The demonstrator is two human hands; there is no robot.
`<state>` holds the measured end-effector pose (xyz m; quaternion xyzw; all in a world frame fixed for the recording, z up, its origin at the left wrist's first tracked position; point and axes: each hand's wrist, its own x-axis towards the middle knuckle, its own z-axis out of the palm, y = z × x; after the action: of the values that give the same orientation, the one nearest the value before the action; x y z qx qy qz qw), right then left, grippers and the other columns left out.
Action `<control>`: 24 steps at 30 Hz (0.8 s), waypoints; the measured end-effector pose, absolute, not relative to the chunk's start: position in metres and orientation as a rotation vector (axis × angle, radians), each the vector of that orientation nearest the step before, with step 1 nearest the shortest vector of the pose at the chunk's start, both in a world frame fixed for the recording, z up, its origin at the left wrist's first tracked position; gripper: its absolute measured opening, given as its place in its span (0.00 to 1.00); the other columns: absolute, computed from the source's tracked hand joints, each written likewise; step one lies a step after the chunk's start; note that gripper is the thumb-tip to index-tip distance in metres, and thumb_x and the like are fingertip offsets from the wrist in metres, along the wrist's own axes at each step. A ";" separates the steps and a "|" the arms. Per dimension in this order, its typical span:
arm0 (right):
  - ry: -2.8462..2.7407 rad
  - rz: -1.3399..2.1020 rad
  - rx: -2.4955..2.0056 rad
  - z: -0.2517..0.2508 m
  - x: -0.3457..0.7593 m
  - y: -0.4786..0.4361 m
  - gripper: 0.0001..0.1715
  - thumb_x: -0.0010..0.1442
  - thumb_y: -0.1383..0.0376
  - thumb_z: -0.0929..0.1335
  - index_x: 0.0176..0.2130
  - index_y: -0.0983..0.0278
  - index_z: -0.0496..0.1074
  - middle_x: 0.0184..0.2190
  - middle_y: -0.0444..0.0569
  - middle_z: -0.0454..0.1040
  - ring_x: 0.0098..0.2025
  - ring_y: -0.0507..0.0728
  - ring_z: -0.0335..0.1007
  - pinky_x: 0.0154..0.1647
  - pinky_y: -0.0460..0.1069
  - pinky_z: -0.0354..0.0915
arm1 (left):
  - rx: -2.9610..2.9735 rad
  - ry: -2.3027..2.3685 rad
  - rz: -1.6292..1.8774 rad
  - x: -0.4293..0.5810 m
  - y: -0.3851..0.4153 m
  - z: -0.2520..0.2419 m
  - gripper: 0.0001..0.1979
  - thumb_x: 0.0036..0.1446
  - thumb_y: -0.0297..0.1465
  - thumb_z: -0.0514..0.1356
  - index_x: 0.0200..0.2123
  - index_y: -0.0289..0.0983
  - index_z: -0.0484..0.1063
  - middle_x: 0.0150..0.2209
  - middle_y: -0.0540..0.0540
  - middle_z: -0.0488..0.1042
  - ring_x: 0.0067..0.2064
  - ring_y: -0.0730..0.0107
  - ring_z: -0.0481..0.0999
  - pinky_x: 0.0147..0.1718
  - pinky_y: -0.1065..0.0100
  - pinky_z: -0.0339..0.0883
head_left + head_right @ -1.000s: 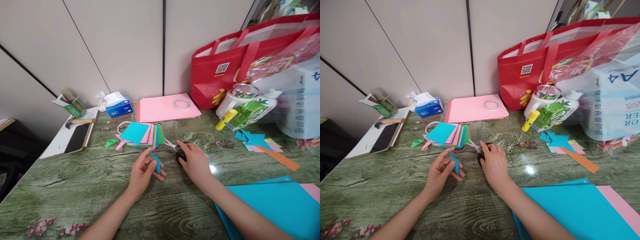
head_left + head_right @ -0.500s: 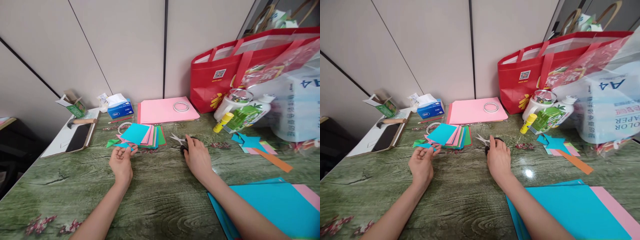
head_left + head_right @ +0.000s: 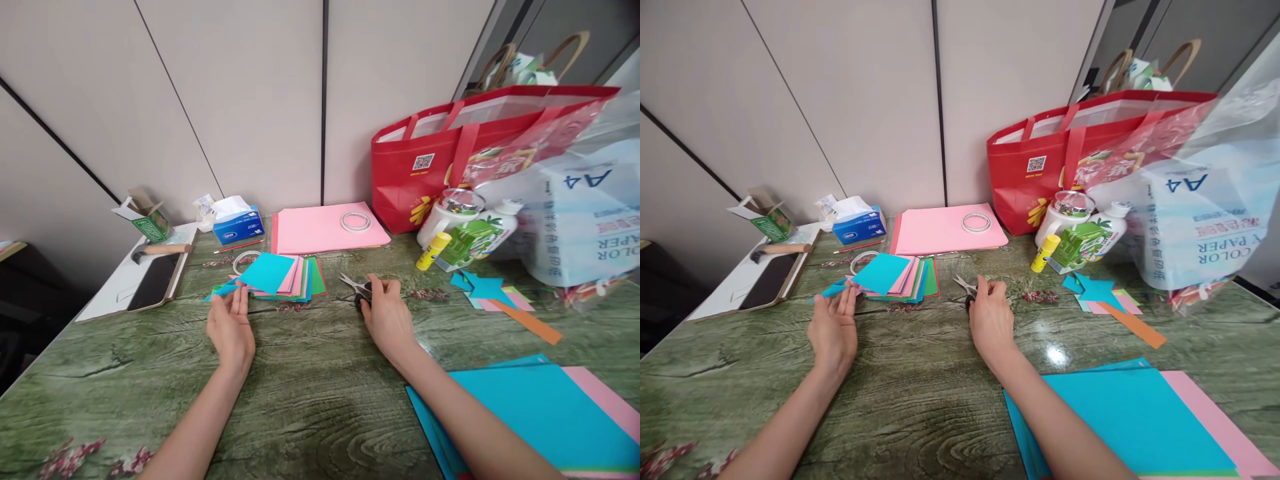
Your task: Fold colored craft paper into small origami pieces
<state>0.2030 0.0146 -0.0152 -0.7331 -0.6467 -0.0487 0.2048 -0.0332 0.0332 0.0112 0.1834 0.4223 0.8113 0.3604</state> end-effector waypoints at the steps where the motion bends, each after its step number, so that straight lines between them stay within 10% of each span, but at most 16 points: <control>1: -1.817 -0.157 -2.029 -0.014 0.203 0.014 0.24 0.53 0.69 0.63 0.50 0.70 0.60 0.36 0.57 0.63 0.33 0.58 0.62 0.29 0.50 0.59 | 0.436 1.078 2.073 -0.033 0.032 0.012 0.09 0.57 0.32 0.52 0.27 0.34 0.64 0.33 0.42 0.74 0.44 0.65 0.74 0.49 0.61 0.64; 11: -1.888 -0.298 -1.953 -0.021 0.204 0.016 0.20 0.54 0.74 0.60 0.47 0.65 0.65 0.40 0.57 0.67 0.51 0.64 0.54 0.47 0.61 0.52 | 0.530 0.994 2.073 -0.036 0.033 0.003 0.05 0.48 0.23 0.56 0.23 0.36 0.64 0.33 0.46 0.74 0.47 0.67 0.71 0.54 0.60 0.57; 24: -2.004 -0.091 -1.681 -0.021 0.197 0.012 0.20 0.53 0.77 0.59 0.44 0.65 0.69 0.39 0.55 0.68 0.43 0.60 0.60 0.44 0.55 0.59 | 1.421 1.476 1.816 -0.030 0.021 -0.001 0.12 0.46 0.19 0.54 0.28 0.40 0.74 0.59 0.48 0.56 0.60 0.58 0.53 0.57 0.57 0.46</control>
<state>0.1972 0.0118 -0.0213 -0.6203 -0.7395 -0.0337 0.2592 -0.0300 0.0209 -0.0015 0.5085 0.5282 0.6498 0.2006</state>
